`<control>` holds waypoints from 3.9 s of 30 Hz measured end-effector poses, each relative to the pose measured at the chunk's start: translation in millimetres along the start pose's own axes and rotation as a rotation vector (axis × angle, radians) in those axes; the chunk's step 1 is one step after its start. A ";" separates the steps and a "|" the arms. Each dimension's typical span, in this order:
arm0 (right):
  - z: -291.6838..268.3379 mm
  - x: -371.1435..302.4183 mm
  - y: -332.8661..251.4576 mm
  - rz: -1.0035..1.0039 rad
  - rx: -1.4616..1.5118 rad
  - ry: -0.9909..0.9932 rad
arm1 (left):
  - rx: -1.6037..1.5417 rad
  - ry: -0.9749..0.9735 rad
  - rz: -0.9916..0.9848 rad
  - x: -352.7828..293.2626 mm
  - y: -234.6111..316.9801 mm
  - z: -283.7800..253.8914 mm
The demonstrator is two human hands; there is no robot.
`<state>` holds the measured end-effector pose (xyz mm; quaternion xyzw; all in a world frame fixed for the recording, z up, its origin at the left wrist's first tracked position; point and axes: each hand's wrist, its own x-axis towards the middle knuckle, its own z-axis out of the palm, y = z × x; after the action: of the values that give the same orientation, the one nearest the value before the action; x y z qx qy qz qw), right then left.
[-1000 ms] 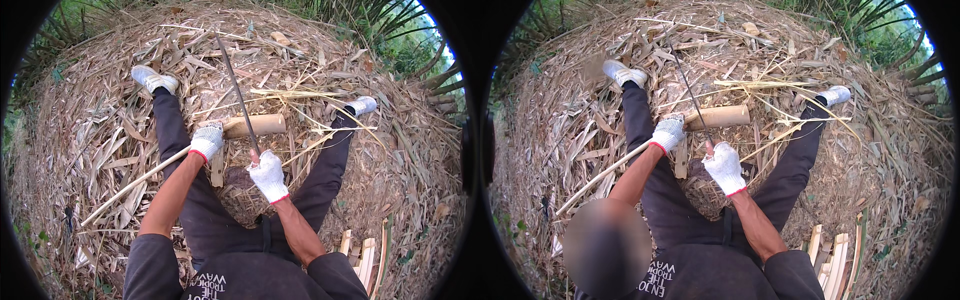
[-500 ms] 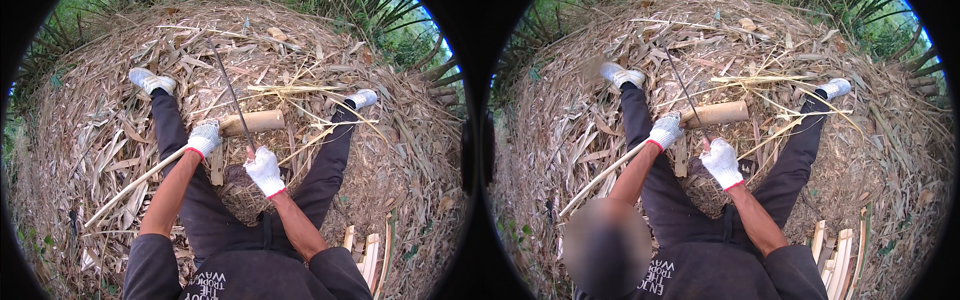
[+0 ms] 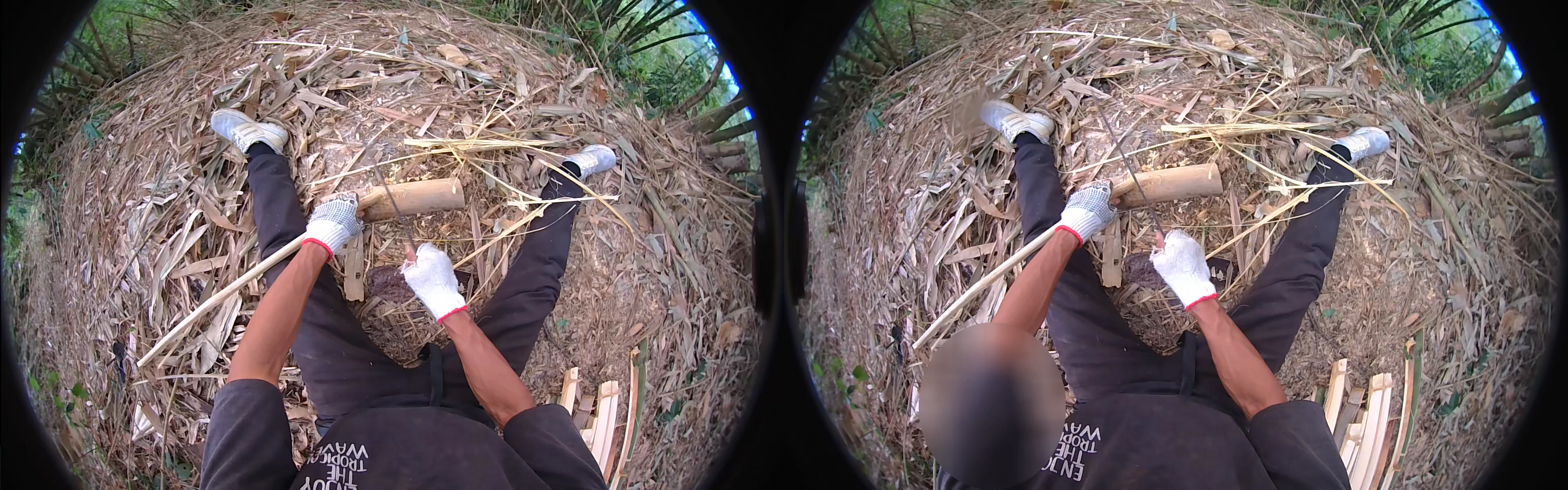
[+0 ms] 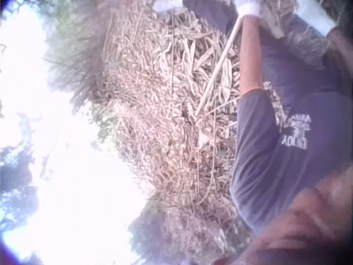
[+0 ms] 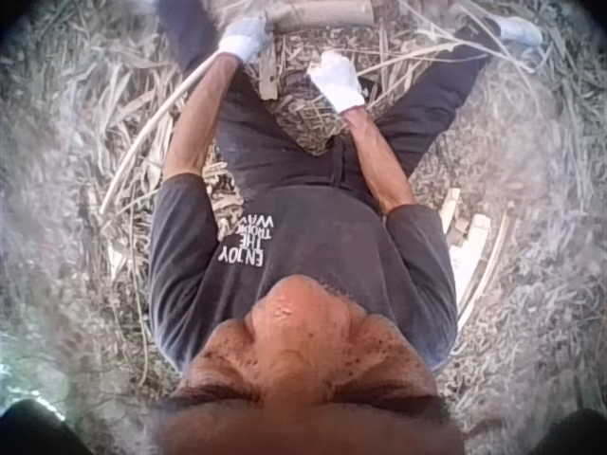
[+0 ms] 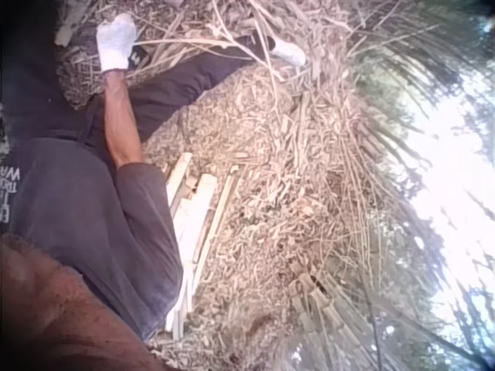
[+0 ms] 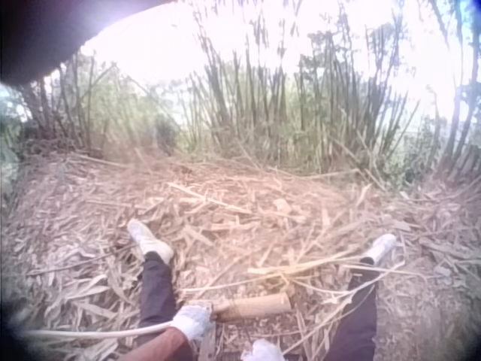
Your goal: The person sits on the ground in a bamboo grove and uses a machete to split a long bamboo pole. They hold the pole between their legs and repeatedly strike it with the machete to separate it into thinner strips.
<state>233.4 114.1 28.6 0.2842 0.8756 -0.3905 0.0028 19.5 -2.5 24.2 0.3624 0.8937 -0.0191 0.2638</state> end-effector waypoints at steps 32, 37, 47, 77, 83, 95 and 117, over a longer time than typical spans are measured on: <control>9.7 -7.1 23.1 0.154 0.035 -0.212 | -0.032 -0.016 -0.004 4.5 -8.6 -0.1; -23.2 3.8 -25.8 0.064 0.147 -0.015 | -0.059 -0.045 -0.022 6.1 -9.7 -1.7; -7.4 -3.7 8.2 0.102 0.046 -0.143 | -0.065 -0.083 -0.055 8.7 -10.3 -1.7; -6.8 7.4 -12.9 0.068 0.091 -0.049 | -0.042 -0.074 -0.041 6.7 -7.4 -1.9; 17.4 -2.0 24.8 0.166 0.023 -0.208 | -0.020 -0.040 -0.021 6.7 -9.4 3.4; 15.0 -2.7 25.6 0.155 0.035 -0.222 | -0.036 -0.046 -0.039 6.5 -5.3 -3.1; 12.0 2.8 5.0 0.145 0.153 -0.139 | -0.062 -0.066 -0.013 8.8 -8.3 -2.7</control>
<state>231.0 109.9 16.2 0.3186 0.8181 -0.4736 0.0702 7.5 -2.4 21.0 0.3476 0.8870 -0.0052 0.3039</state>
